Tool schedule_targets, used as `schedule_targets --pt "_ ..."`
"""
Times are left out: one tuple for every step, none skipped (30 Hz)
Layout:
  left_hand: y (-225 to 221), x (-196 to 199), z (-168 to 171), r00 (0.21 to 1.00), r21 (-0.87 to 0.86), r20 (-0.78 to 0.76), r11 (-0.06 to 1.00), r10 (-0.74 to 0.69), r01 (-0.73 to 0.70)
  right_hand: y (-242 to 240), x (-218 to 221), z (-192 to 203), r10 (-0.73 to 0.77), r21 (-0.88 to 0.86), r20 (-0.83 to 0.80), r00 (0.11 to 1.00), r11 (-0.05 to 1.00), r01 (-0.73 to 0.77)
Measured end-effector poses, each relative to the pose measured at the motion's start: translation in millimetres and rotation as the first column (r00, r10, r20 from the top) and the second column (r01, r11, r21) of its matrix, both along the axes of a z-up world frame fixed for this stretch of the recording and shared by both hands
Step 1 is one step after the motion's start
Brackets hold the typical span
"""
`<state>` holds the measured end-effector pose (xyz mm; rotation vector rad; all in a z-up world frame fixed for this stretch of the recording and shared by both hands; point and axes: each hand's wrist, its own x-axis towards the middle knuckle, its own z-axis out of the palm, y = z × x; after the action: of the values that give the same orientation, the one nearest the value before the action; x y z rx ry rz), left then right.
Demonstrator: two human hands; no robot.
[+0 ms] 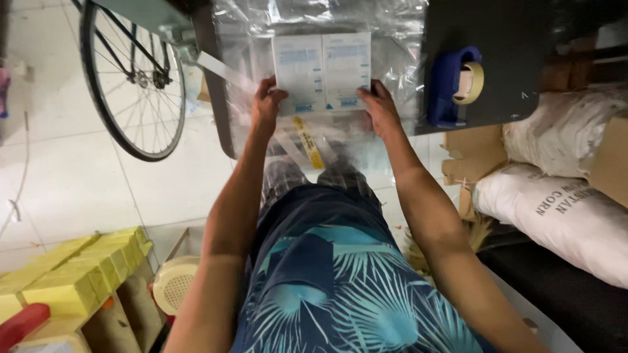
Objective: The person picks up stacks of papers and inserts them into clear plastic bags on a table. They handle several sets of documents by hand, sliding each stack into a separate bag one by one.
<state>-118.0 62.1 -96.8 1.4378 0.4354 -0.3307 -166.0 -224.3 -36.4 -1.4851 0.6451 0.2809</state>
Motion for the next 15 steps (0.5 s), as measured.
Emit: schedule_targets --pt "-3.0 1.0 -21.6 1.0 -0.004 -0.006 1.0 0.0 0.0 -9.7 -1.8 -20.0 0.0 -0.004 -0.006 1.0 1.0 0.0" --pt "-2.0 6.4 -42.5 1.0 0.06 0.02 0.998 -0.004 0.003 -15.7 1.1 -40.6 0.055 -0.08 0.035 0.998 0.995 -0.052" --pt "-1.1 11.9 -62.5 0.999 0.124 0.046 0.992 -0.01 0.004 -21.7 4.1 -60.4 0.113 -0.157 0.073 0.991 0.982 -0.101" --pt "-6.0 13.0 -41.8 0.998 0.123 0.059 0.992 -0.009 0.002 -19.6 7.8 -57.8 0.114 -0.16 0.086 0.99 0.982 -0.1" --pt "-11.4 14.0 -21.4 0.998 0.278 0.042 0.96 -0.045 0.032 -17.9 11.7 -55.3 0.13 -0.229 0.11 0.985 0.968 -0.102" --pt "-16.2 4.6 -2.6 0.997 0.424 0.005 0.903 -0.081 0.072 -15.5 4.4 -53.7 0.14 -0.297 0.119 0.983 0.95 -0.1" --pt "-12.5 7.1 -9.7 0.996 0.423 0.004 0.903 -0.086 0.076 -17.8 7.8 -65.3 0.136 -0.298 0.118 0.984 0.95 -0.096" --pt "-10.9 12.2 -16.5 0.98 0.48 -0.035 0.856 -0.196 0.189 -22.1 13.1 -76.4 0.068 -0.199 -0.016 0.998 0.978 -0.07" --pt "-9.6 17.8 -23.4 0.95 0.531 -0.08 0.794 -0.302 0.297 -26.8 18.7 -87.5 0.011 -0.102 -0.155 0.988 0.994 -0.028" --pt "-14.6 23.9 -29.1 0.95 0.531 -0.075 0.794 -0.304 0.296 -18.4 18.9 -59.1 0.009 -0.104 -0.15 0.989 0.994 -0.025" --pt "-19.0 30.1 -35.0 0.949 0.544 -0.085 0.784 -0.303 0.299 -9.2 18.9 -31.0 0.052 -0.088 -0.106 0.993 0.994 -0.062" --pt "-19.4 29.3 -41.3 0.949 0.556 -0.106 0.773 -0.298 0.305 3.5 13.2 -3.9 0.098 -0.069 -0.071 0.993 0.992 -0.103" --pt "-19.2 27.4 -47.0 0.948 0.556 -0.112 0.772 -0.297 0.308 -4.0 16.5 -33.0 0.099 -0.066 -0.076 0.992 0.992 -0.104" --pt "-21.2 27.0 -53.1 0.947 0.573 -0.137 0.757 -0.29 0.315 -13.5 21.0 -62.1 0.13 -0.167 -0.142 0.981 0.974 -0.153" --pt "-22.9 26.8 -58.9 0.945 0.589 -0.162 0.741 -0.283 0.323 -22.7 25.4 -91.0 0.152 -0.263 -0.211 0.966 0.943 -0.206"
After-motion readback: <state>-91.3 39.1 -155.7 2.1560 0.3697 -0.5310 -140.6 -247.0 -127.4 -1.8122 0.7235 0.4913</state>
